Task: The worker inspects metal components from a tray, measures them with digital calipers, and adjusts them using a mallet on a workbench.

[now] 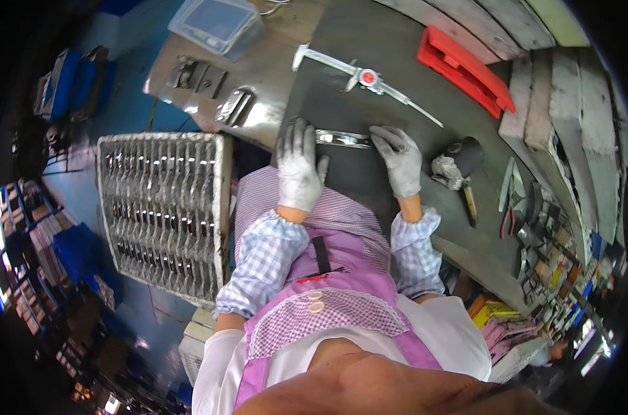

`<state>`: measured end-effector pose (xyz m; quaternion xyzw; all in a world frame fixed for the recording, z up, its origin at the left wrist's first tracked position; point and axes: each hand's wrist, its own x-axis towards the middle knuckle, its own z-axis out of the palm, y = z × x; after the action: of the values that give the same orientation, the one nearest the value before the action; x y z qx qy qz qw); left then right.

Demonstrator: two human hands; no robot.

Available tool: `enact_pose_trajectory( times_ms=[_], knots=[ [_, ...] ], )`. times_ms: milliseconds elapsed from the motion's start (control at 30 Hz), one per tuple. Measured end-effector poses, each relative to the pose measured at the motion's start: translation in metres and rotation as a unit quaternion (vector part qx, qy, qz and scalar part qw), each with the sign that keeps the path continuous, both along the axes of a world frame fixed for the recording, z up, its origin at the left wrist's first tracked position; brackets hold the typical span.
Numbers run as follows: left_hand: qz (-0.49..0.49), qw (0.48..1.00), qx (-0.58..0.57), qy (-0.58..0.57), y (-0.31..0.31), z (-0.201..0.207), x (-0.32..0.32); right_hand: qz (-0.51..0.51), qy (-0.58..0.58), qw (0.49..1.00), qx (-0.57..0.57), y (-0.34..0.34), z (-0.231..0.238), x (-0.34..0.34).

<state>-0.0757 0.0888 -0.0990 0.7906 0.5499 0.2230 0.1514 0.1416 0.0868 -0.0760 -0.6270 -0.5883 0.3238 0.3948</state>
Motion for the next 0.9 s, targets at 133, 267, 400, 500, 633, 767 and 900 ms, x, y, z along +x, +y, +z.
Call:
enact_pose_trajectory(
  times_ms=[133,267,400,500,633,767,900],
  knots=[
    [0.002,1.0,0.023,-0.002,-0.001,-0.002,0.006,-0.111,-0.125,0.981,0.102,-0.021,-0.03,-0.002],
    [-0.002,0.999,0.033,-0.001,-0.001,-0.005,0.01,-0.097,-0.161,0.974,0.128,-0.021,-0.028,0.001],
    [0.007,1.0,0.027,0.008,0.001,-0.005,0.015,-0.085,-0.138,0.979,0.126,-0.022,-0.023,0.006],
    [0.006,1.0,0.025,0.015,0.003,-0.002,0.007,-0.023,-0.254,0.959,0.122,-0.02,-0.001,-0.007],
    [0.021,1.0,0.01,-0.009,-0.001,0.003,-0.009,0.012,-0.251,0.955,0.159,-0.017,-0.01,-0.007],
    [0.026,0.984,-0.021,-0.178,0.005,0.033,-0.009,0.051,-0.141,0.984,0.101,-0.004,0.029,-0.06],
    [-0.016,0.937,-0.246,-0.25,-0.02,0.055,-0.048,0.105,0.046,0.993,-0.004,-0.018,0.025,-0.091]
  ],
)
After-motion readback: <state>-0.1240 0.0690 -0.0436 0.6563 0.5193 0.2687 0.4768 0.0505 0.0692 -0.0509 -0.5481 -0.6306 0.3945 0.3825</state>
